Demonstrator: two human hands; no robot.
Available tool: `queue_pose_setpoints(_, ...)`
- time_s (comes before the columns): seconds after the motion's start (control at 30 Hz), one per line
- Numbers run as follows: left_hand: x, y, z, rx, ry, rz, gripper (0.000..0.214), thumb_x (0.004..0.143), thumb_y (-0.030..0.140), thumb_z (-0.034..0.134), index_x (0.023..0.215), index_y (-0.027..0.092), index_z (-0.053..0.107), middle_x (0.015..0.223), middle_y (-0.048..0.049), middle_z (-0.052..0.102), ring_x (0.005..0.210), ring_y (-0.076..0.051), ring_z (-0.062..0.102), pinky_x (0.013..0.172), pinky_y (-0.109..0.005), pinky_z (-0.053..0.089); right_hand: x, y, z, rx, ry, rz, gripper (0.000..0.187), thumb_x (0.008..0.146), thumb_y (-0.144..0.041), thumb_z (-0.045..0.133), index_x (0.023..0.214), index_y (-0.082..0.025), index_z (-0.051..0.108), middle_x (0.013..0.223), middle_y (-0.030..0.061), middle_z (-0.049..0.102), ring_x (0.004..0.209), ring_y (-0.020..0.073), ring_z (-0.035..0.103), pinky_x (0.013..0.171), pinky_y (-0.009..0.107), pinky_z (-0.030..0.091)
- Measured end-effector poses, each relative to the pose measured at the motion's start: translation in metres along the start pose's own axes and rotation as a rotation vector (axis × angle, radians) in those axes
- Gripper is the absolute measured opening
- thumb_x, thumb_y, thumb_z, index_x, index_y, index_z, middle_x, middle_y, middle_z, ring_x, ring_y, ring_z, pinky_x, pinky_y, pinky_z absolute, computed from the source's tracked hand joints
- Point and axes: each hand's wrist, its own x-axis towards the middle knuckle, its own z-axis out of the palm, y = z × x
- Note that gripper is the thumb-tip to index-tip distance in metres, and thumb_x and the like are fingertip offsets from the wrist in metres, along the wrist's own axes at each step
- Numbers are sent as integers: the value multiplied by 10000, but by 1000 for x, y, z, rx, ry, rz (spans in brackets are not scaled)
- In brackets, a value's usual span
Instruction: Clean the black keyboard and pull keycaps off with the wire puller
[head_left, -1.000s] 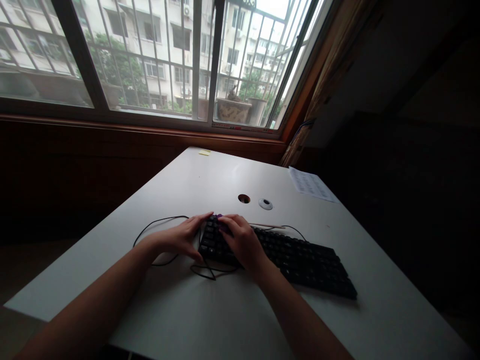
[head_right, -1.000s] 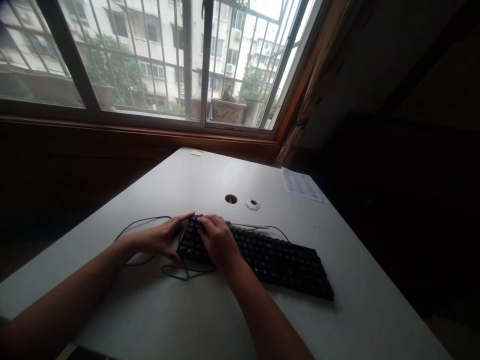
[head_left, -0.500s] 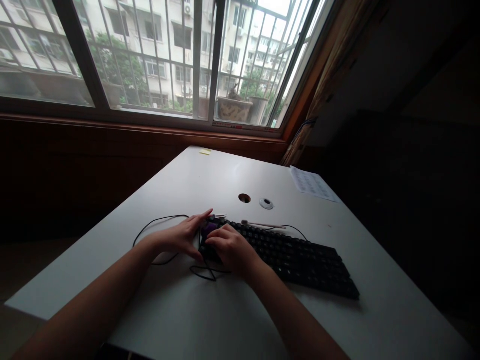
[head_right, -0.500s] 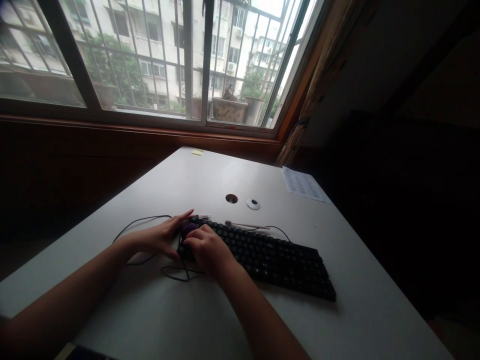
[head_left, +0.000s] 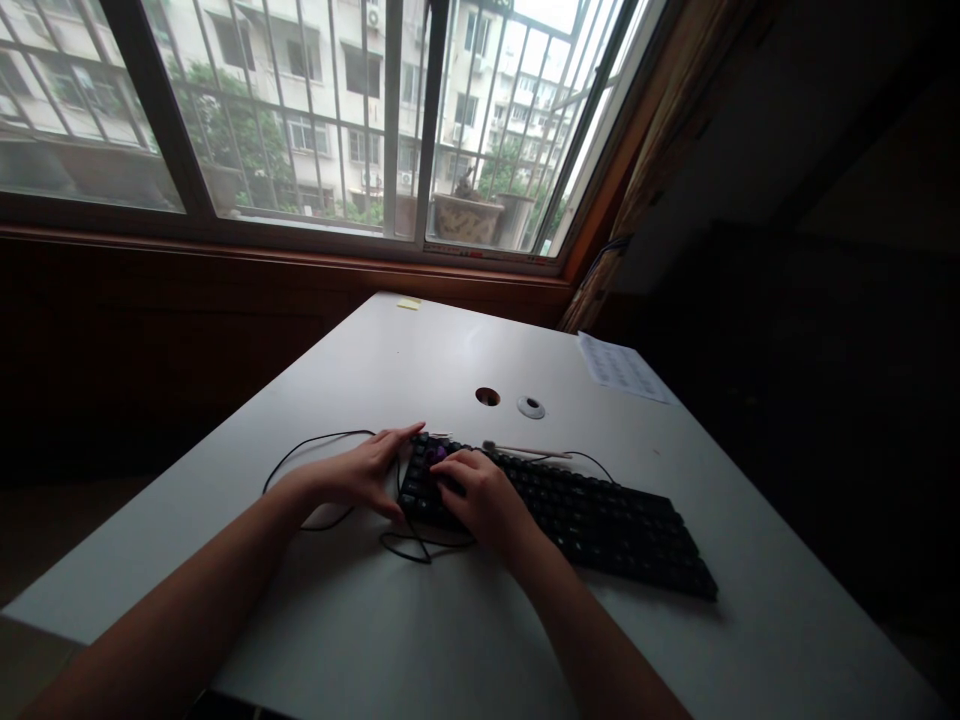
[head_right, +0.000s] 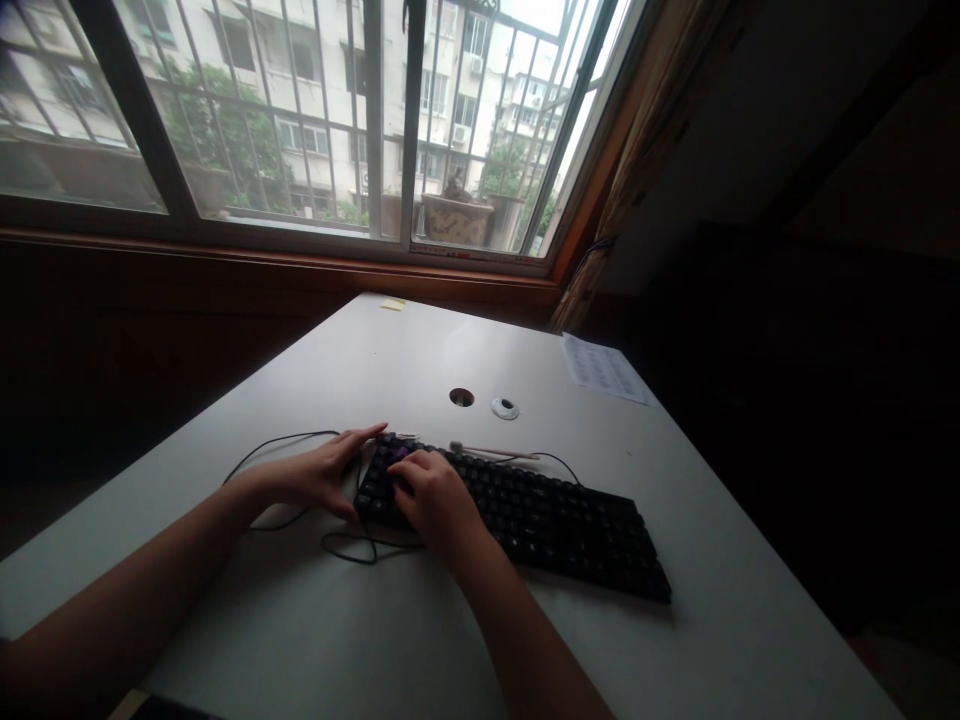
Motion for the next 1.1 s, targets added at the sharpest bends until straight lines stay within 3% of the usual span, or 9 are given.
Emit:
queue_pose_setpoints(0.13,1,2,1,-7,7,-6,1319,588,484,916,1600,309,88,1552,-127,314,1427,-367,331,1185,-496,319,-4,10,-13,-251,68,145,266,870,-97,600,1071,-206,736,951,69,655,918,215,634,913,366,532)
queue_pose_setpoints(0.27,1,3,1,-6,1,5,1294,610,478,904,1600,307,87,1547,-128,312,1427,-372,319,1189,-506,307,-10,23,-22,-306,116,176,195,864,-142,621,1000,-196,751,972,85,638,938,238,621,928,410,531)
queue_pose_setpoints(0.47,0,3,0,-5,-4,8,1294,616,484,901,1599,312,78,1548,-131,309,1430,-377,310,1190,-522,300,-11,27,-16,-194,118,93,155,870,-119,646,965,-198,739,948,84,675,950,245,635,909,433,545)
queue_pose_setpoints(0.77,1,0,2,41,16,47,1274,627,487,894,1601,297,94,1555,-138,313,1418,-396,329,1186,-530,298,-9,-14,20,21,69,-116,172,853,-109,682,988,-203,733,996,71,697,958,217,623,877,360,559)
queue_pose_setpoints(1.03,1,4,0,11,0,28,1263,635,464,892,1598,317,88,1560,-117,310,1432,-366,316,1197,-504,297,-10,29,-18,-218,149,82,153,862,-75,643,929,-187,723,932,77,684,923,245,628,884,427,542)
queue_pose_setpoints(1.1,1,4,0,9,4,32,1268,626,469,896,1597,316,95,1562,-116,310,1434,-368,312,1196,-504,298,-11,31,-20,-216,170,108,154,863,-77,636,922,-190,723,926,76,688,910,243,637,880,425,543)
